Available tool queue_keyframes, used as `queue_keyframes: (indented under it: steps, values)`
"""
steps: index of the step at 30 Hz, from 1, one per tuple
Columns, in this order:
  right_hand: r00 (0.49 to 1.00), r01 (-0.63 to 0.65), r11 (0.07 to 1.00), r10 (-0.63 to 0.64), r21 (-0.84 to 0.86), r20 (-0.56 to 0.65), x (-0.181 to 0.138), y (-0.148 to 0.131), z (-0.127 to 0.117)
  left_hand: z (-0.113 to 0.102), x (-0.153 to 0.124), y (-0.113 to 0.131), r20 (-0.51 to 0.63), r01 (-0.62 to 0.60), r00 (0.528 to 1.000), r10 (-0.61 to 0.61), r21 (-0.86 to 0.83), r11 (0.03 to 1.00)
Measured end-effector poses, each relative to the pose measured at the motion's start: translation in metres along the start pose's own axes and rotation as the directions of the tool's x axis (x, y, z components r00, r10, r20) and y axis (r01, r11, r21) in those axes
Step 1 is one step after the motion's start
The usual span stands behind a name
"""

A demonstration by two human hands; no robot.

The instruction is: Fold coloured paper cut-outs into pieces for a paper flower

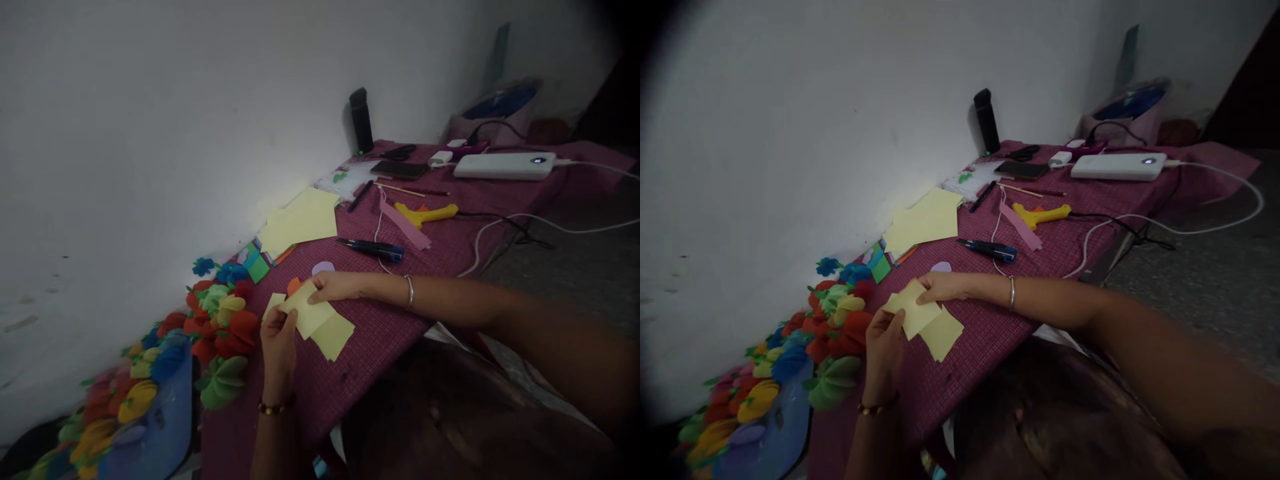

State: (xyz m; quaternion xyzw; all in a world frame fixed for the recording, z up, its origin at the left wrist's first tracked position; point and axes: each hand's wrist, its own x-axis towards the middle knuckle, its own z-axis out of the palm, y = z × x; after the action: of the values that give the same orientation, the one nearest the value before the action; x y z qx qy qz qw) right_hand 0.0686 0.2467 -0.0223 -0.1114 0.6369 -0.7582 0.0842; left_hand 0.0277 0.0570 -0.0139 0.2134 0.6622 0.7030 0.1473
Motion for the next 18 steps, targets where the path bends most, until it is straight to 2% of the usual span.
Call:
queue_keyframes:
  steps: [4,5,7,8,10,11,12,13,14,18]
  values:
    - [0.998,0.033,0.992,-0.026,0.12,-0.058,-0.003,-0.008,0.004,0.0,-0.004,0.004,-0.018,-0.011,1.0,0.011,0.014,1.0]
    - [0.997,0.027,0.984,-0.014,0.176,-0.079,-0.003,-0.01,0.005,0.0,-0.005,0.007,-0.008,-0.057,0.998,0.058,0.048,0.997]
    - [0.992,0.003,0.958,0.033,0.287,-0.12,-0.003,-0.013,0.005,0.0,-0.007,0.013,0.019,-0.259,0.965,0.261,0.219,0.941]
    - [0.989,-0.01,0.944,0.058,0.33,-0.138,-0.003,-0.015,0.004,0.0,-0.008,0.015,0.049,-0.389,0.916,0.397,0.339,0.856]
    - [0.982,-0.035,0.928,0.101,0.371,-0.16,-0.002,-0.016,0.004,0.001,-0.009,0.019,0.144,-0.579,0.779,0.611,0.538,0.612]
    - [0.98,-0.052,0.926,0.119,0.373,-0.16,-0.001,-0.016,0.003,0.002,-0.011,0.02,0.188,-0.624,0.725,0.662,0.587,0.516]
    - [0.979,-0.071,0.927,0.136,0.369,-0.152,-0.001,-0.017,0.003,0.004,-0.012,0.02,0.213,-0.642,0.702,0.68,0.604,0.473]
    - [0.98,-0.09,0.929,0.147,0.358,-0.137,-0.001,-0.017,0.004,0.005,-0.013,0.021,0.21,-0.642,0.703,0.679,0.598,0.48]
    - [0.981,-0.109,0.935,0.156,0.338,-0.115,-0.002,-0.018,0.004,0.007,-0.015,0.021,0.18,-0.624,0.724,0.666,0.583,0.521]
    - [0.988,-0.124,0.971,0.139,0.206,-0.06,-0.005,-0.019,0.011,0.01,-0.016,0.023,-0.03,-0.47,0.834,0.551,0.487,0.736]
